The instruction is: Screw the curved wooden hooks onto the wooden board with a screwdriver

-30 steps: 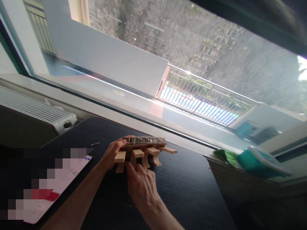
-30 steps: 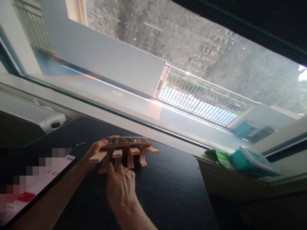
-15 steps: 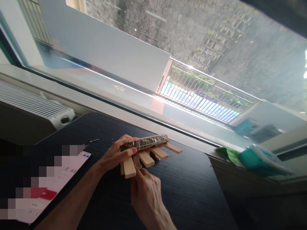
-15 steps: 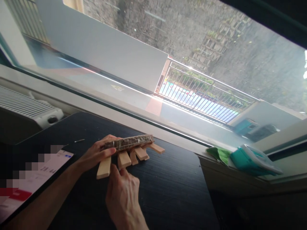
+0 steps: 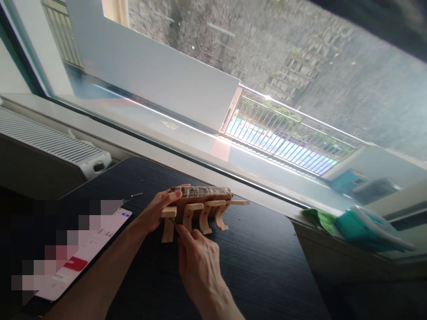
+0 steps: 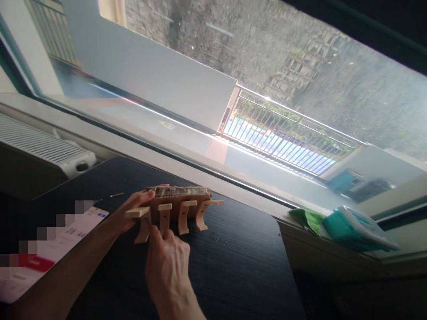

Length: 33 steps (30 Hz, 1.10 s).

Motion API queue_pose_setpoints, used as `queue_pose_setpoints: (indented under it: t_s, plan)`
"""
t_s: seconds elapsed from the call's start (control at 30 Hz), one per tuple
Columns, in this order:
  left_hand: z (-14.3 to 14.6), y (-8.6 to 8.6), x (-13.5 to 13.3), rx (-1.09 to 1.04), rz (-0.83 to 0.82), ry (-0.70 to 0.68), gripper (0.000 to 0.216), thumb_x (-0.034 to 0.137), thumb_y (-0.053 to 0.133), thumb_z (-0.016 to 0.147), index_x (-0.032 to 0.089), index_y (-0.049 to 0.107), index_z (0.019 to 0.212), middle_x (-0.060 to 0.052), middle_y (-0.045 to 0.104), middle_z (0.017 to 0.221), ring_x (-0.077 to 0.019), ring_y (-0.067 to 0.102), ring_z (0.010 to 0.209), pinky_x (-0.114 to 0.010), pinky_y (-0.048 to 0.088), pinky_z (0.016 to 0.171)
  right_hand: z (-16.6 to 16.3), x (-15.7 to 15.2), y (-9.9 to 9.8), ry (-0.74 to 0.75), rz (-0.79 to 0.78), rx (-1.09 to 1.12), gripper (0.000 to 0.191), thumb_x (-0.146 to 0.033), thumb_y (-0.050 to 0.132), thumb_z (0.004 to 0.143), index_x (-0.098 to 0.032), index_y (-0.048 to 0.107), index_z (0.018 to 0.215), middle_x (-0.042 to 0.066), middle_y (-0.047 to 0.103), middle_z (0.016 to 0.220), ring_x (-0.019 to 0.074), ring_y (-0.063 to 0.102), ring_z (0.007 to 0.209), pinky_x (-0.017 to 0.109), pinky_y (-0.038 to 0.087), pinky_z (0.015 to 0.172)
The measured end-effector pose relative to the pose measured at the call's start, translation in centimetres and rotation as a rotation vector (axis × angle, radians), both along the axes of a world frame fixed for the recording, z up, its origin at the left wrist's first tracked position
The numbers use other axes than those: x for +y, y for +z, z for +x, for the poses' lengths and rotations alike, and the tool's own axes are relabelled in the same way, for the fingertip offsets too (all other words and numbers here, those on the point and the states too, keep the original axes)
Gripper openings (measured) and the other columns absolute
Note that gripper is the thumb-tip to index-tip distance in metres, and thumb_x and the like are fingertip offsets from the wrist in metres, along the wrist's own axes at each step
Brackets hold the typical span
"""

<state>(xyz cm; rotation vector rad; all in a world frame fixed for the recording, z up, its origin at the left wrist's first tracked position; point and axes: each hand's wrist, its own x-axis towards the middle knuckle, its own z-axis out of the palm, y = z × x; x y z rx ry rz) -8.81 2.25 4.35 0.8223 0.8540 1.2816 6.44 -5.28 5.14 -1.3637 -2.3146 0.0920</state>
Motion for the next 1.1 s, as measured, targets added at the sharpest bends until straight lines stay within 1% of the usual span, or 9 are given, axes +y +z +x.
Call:
queue_pose_setpoints:
  t_s: [0.1,0.17,0.37,0.53,0.8,0.87,0.93,1.0,1.1]
  plan:
    - [0.7,0.0,0.0,-0.01,-0.049,0.152,0.043,0.048,0.07,0.068,0.015,0.069,0.096,-0.005,0.072,0.075,-0.0237,0.068,0.068,-0.029,0.052,0.06,0.1,-0.1,-0.1,-0.005,-0.011,0.006,0.033,-0.019,0.041,0.09,-0.026,0.061,0.115,0.0,0.065,0.074,0.0133,0.062,0.057,0.024,0.034,0.049]
    - [1.1,-0.3,0.1,-0.011,-0.06,0.228,0.042,0.051,0.068,0.069,0.016,0.068,0.092,-0.003,0.072,0.072,-0.0224,0.067,0.066,-0.028,0.05,0.057,0.3,0.0,0.1,-0.015,-0.027,0.005,0.032,-0.019,0.042,0.09,-0.026,0.062,0.114,0.001,0.065,0.076,0.0135,0.064,0.06,0.023,0.036,0.05]
    - [0.1,-0.9,0.7,0.021,-0.052,0.178,0.047,0.049,0.075,0.061,0.016,0.07,0.094,-0.006,0.073,0.079,-0.0265,0.068,0.074,-0.028,0.049,0.055,0.3,0.4,1.0,-0.043,-0.043,-0.038,0.031,-0.017,0.044,0.089,-0.027,0.063,0.111,0.0,0.066,0.073,0.0136,0.064,0.059,0.023,0.036,0.05]
    - [0.6,-0.5,0.3,0.003,-0.04,0.159,0.039,0.04,0.077,0.057,0.013,0.073,0.085,-0.007,0.073,0.074,-0.0253,0.067,0.067,-0.03,0.05,0.058,-0.1,0.1,0.7,-0.02,-0.019,-0.04,0.032,-0.017,0.043,0.088,-0.025,0.062,0.113,0.001,0.066,0.075,0.0137,0.063,0.057,0.023,0.035,0.048]
    - [2.6,-1.1,0.2,-0.067,-0.045,0.456,0.038,0.044,0.075,0.06,0.016,0.067,0.084,0.002,0.068,0.063,-0.0168,0.063,0.059,-0.026,0.049,0.057,-0.3,-0.1,-0.7,-0.055,-0.029,-0.093,0.038,-0.014,0.042,0.087,-0.022,0.059,0.12,0.001,0.065,0.071,0.0162,0.062,0.052,0.024,0.037,0.045]
    - [2.6,-1.2,0.1,-0.064,-0.034,0.447,0.038,0.044,0.076,0.059,0.015,0.068,0.083,0.001,0.069,0.066,-0.0179,0.064,0.061,-0.026,0.05,0.058,-0.2,0.0,-1.0,-0.036,-0.043,-0.021,0.038,-0.016,0.042,0.087,-0.021,0.059,0.12,0.002,0.066,0.071,0.0161,0.063,0.054,0.024,0.041,0.048]
    - [2.5,-1.2,0.0,-0.058,-0.019,0.424,0.037,0.043,0.076,0.059,0.014,0.068,0.081,-0.001,0.07,0.068,-0.0183,0.065,0.062,-0.027,0.05,0.059,-0.1,0.2,-1.3,-0.023,-0.102,0.162,0.036,-0.018,0.042,0.087,-0.02,0.062,0.118,0.004,0.07,0.077,0.016,0.066,0.062,0.023,0.046,0.056]
    - [2.4,-1.2,0.0,-0.05,-0.004,0.406,0.037,0.043,0.075,0.06,0.014,0.068,0.081,-0.001,0.07,0.07,-0.0184,0.065,0.063,-0.027,0.05,0.059,-0.1,0.5,-1.6,-0.045,-0.246,0.425,0.033,-0.021,0.045,0.087,-0.019,0.067,0.111,0.005,0.072,0.084,0.0159,0.067,0.071,0.023,0.05,0.065]
    - [2.4,-1.3,-0.1,-0.019,0.021,0.395,0.036,0.043,0.073,0.063,0.015,0.068,0.085,-0.001,0.07,0.071,-0.0187,0.064,0.064,-0.028,0.05,0.06,0.0,0.9,-1.9,-0.089,-0.468,0.716,0.03,-0.026,0.05,0.086,-0.016,0.07,0.106,0.004,0.073,0.085,0.0165,0.067,0.075,0.023,0.051,0.066]
